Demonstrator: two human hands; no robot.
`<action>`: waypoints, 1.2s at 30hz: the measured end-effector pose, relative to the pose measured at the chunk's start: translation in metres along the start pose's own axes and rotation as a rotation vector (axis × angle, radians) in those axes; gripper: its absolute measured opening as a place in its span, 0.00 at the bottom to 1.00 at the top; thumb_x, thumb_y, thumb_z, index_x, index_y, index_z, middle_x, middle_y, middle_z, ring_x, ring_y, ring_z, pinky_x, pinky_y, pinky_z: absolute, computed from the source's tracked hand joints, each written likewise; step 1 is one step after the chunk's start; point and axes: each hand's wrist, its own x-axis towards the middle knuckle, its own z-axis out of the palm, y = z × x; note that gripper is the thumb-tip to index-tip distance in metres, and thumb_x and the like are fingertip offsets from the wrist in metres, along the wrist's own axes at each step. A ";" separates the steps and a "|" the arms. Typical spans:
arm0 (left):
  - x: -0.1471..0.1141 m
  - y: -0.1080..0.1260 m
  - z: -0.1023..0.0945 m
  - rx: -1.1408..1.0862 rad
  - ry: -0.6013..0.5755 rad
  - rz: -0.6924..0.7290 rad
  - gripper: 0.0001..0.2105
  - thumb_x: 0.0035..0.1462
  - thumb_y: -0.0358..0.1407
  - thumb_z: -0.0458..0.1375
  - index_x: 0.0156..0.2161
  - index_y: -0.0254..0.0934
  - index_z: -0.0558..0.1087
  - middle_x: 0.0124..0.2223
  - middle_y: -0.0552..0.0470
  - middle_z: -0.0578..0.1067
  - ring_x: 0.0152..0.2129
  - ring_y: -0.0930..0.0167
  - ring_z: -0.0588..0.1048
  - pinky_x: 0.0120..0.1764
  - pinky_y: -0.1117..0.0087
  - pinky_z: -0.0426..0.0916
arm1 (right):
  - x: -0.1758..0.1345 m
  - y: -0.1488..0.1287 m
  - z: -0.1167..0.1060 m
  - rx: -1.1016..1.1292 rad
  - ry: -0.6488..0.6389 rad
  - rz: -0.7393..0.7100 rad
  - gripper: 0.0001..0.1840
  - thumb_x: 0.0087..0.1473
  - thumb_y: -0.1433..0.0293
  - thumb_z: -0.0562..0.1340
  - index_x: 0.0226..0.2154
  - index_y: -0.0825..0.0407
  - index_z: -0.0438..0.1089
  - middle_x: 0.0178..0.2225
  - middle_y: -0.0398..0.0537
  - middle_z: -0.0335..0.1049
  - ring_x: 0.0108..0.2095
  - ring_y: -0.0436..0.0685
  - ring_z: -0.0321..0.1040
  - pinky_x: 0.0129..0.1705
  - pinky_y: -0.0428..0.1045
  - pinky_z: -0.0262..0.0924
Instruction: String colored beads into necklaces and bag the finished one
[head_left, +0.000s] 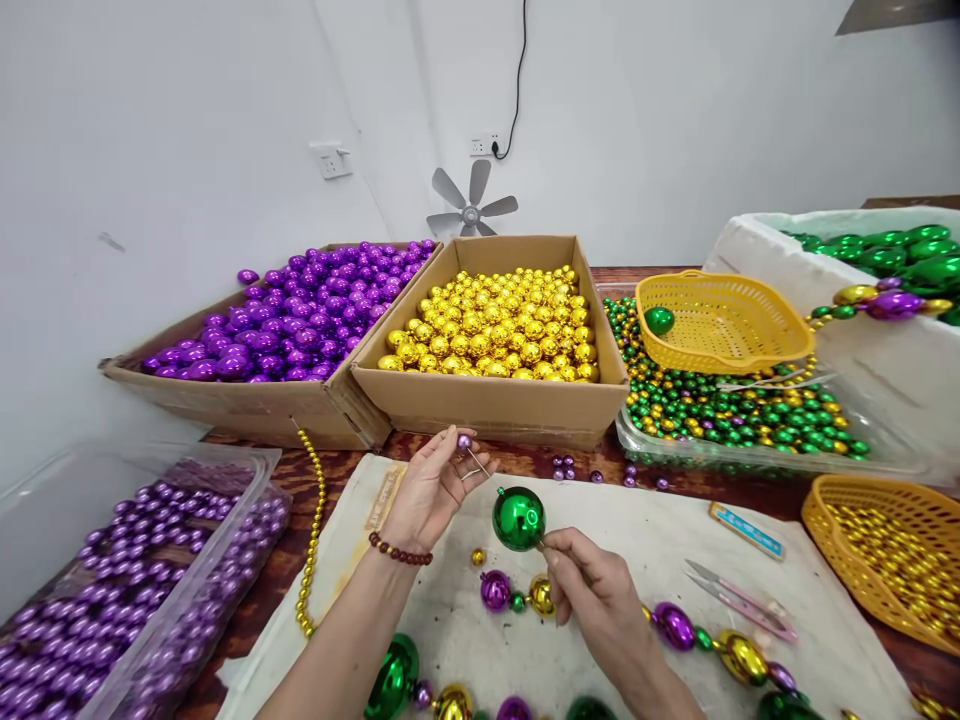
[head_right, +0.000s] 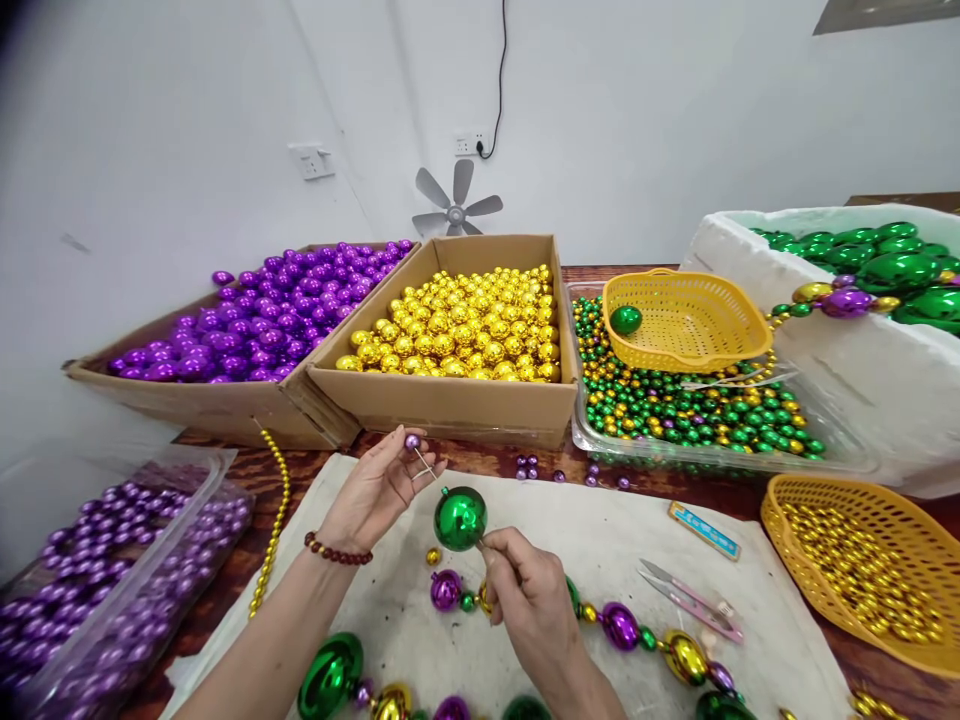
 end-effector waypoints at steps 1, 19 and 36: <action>0.000 0.000 0.000 0.002 -0.001 0.004 0.06 0.59 0.36 0.60 0.37 0.34 0.74 0.34 0.52 0.77 0.32 0.70 0.77 0.48 0.56 0.71 | 0.000 0.000 0.000 -0.006 -0.008 -0.001 0.15 0.64 0.60 0.54 0.34 0.52 0.68 0.17 0.38 0.63 0.16 0.48 0.61 0.20 0.43 0.57; -0.012 -0.029 0.013 0.566 0.078 0.130 0.10 0.54 0.39 0.63 0.39 0.37 0.80 0.37 0.49 0.76 0.34 0.71 0.72 0.39 0.72 0.65 | 0.035 0.011 -0.004 -0.012 -0.094 0.138 0.07 0.57 0.69 0.53 0.33 0.52 0.66 0.28 0.43 0.74 0.22 0.50 0.74 0.19 0.41 0.57; -0.029 -0.007 0.070 1.149 -0.224 0.457 0.12 0.63 0.35 0.53 0.30 0.38 0.75 0.31 0.53 0.71 0.30 0.72 0.70 0.35 0.73 0.62 | 0.061 -0.021 -0.016 -0.171 -0.140 -0.147 0.09 0.58 0.70 0.59 0.30 0.49 0.74 0.26 0.40 0.72 0.26 0.52 0.69 0.33 0.45 0.61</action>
